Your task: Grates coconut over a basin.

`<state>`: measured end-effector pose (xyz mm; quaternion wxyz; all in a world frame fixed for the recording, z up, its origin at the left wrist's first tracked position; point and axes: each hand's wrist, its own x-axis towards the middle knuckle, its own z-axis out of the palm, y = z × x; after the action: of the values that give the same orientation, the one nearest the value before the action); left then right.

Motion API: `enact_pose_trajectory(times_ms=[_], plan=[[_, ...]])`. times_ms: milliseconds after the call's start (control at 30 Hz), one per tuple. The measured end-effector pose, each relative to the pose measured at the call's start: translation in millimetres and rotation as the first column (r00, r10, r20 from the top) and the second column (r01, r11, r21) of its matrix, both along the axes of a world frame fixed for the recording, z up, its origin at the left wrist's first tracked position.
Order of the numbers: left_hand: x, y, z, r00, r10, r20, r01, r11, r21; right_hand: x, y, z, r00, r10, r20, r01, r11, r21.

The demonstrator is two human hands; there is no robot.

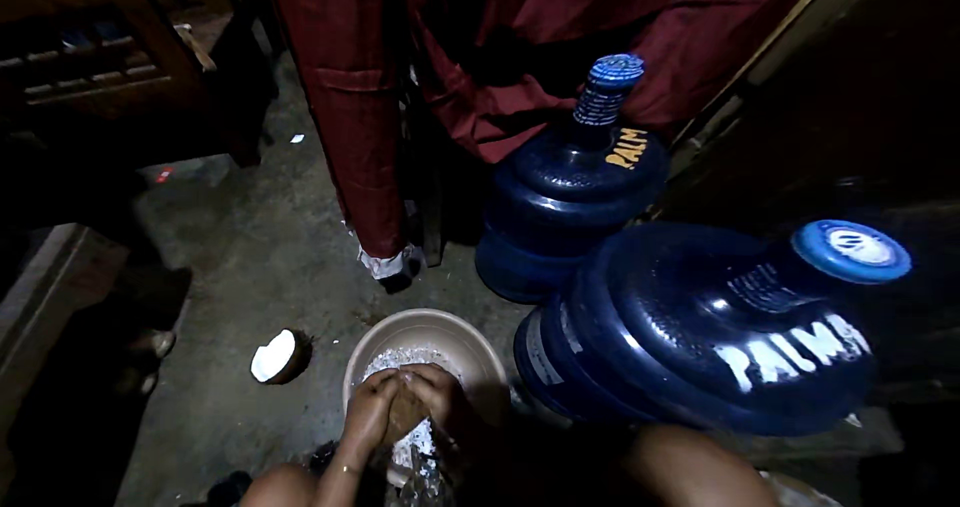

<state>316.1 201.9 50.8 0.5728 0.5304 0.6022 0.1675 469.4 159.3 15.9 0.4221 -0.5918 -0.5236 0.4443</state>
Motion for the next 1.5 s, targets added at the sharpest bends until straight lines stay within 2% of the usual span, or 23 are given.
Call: enact_pose_trajectory(times_ms=[67, 100, 167, 267, 333, 367, 433, 533, 633, 700, 800, 867, 900, 967, 1033, 1100, 1167, 1200, 1267, 1333, 1400, 1433, 1500], plan=[[7.9, 17.4, -8.5, 0.998, -0.045, -0.048, 0.041, 0.997, -0.065, 11.7, 21.6, 8.2, 0.983, -0.019, -0.185, -0.046, 0.939, -0.341], [10.5, 23.3, -13.7, 0.996, -0.067, -0.054, 0.062, 0.994, -0.092, 17.3, 30.6, 10.2, 0.977, -0.029, -0.21, -0.071, 0.887, -0.455], [13.6, 27.9, -10.7, 0.998, -0.064, -0.008, 0.062, 0.99, -0.123, 22.7, 39.3, 15.7, 0.986, -0.007, -0.168, -0.08, 0.859, -0.506], [8.4, 11.1, 29.3, 0.997, -0.003, 0.08, 0.007, 0.999, -0.048, 19.5, 23.5, 57.8, 0.996, 0.055, -0.071, -0.076, 0.938, -0.339], [-2.4, -15.3, 47.1, 0.995, -0.022, 0.094, 0.012, 0.994, 0.11, 6.6, -9.0, 67.6, 0.991, 0.023, 0.13, -0.027, 0.999, 0.03], [-7.0, -26.1, 45.7, 0.996, -0.008, 0.088, -0.007, 0.985, 0.17, -0.4, -18.0, 62.9, 0.988, -0.016, 0.154, -0.003, 0.992, 0.123], [-9.2, -36.2, 23.9, 0.994, 0.08, 0.079, -0.093, 0.979, 0.179, -6.3, -20.6, 34.9, 0.999, -0.011, 0.052, 0.007, 0.996, 0.086], [-3.7, -8.2, -7.0, 0.993, 0.111, 0.032, -0.114, 0.99, 0.084, -0.1, 8.6, 5.7, 0.988, 0.004, -0.154, -0.018, 0.996, -0.085], [9.9, 22.1, -14.4, 0.999, 0.029, -0.043, -0.031, 0.999, -0.037, 14.1, 34.1, 3.4, 0.964, -0.033, -0.263, -0.065, 0.932, -0.356], [16.5, 32.1, -7.9, 0.999, -0.001, -0.053, -0.004, 0.996, -0.092, 19.6, 40.4, 9.9, 0.966, -0.059, -0.253, -0.053, 0.909, -0.414], [13.0, 21.0, 30.0, 1.0, 0.022, 0.013, -0.022, 1.0, -0.02, 16.9, 27.1, 48.7, 0.981, -0.045, -0.189, -0.017, 0.948, -0.317], [0.4, -6.5, 51.9, 0.999, 0.006, 0.04, -0.01, 0.994, 0.11, 7.1, -1.1, 63.4, 0.997, -0.028, -0.073, 0.023, 0.997, -0.074], [-5.8, -18.9, 51.4, 0.999, 0.016, 0.033, -0.021, 0.984, 0.174, 0.8, -11.0, 58.3, 0.999, -0.032, -0.031, 0.034, 0.997, 0.066], [-11.5, -34.0, 27.9, 0.993, 0.102, 0.055, -0.112, 0.968, 0.223, -7.4, -15.3, 31.5, 0.997, -0.008, -0.074, 0.016, 0.995, 0.1], [-10.6, -21.6, 3.4, 0.988, 0.145, 0.062, -0.153, 0.974, 0.169, -7.7, 0.3, 10.0, 0.991, 0.003, -0.134, -0.002, 1.0, 0.01], [-0.9, 1.4, -6.8, 0.996, 0.091, -0.008, -0.091, 0.995, 0.044, 3.2, 17.3, 7.7, 0.975, -0.005, -0.221, -0.046, 0.973, -0.226], [7.4, 24.8, -11.7, 0.999, -0.008, -0.044, 0.003, 0.994, -0.106, 17.2, 37.6, 7.3, 0.961, -0.071, -0.267, -0.065, 0.88, -0.47], [7.3, 34.9, -8.1, 0.998, -0.056, -0.041, 0.048, 0.982, -0.183, 22.8, 48.4, 7.8, 0.959, -0.11, -0.261, -0.061, 0.82, -0.569], [5.7, 42.9, 16.3, 0.998, -0.052, -0.037, 0.041, 0.967, -0.251, 32.0, 63.3, 17.0, 0.957, -0.133, -0.257, -0.07, 0.756, -0.651], [2.4, 32.5, 51.8, 0.999, -0.032, 0.027, 0.038, 0.965, -0.26, 36.7, 56.9, 50.6, 0.965, -0.061, -0.257, -0.113, 0.783, -0.611], [-0.9, 10.5, 77.6, 0.993, -0.056, 0.103, 0.071, 0.986, -0.153, 35.3, 32.1, 92.2, 0.97, 0.122, -0.209, -0.21, 0.854, -0.476], [-1.8, -3.6, 81.4, 0.991, -0.075, 0.114, 0.083, 0.995, -0.061, 29.0, 15.2, 98.7, 0.973, 0.182, -0.141, -0.22, 0.915, -0.339], [-2.9, -31.3, 61.3, 0.995, -0.049, 0.083, 0.038, 0.991, 0.129, 8.9, -18.3, 66.9, 0.993, 0.102, 0.05, -0.104, 0.994, 0.033]])
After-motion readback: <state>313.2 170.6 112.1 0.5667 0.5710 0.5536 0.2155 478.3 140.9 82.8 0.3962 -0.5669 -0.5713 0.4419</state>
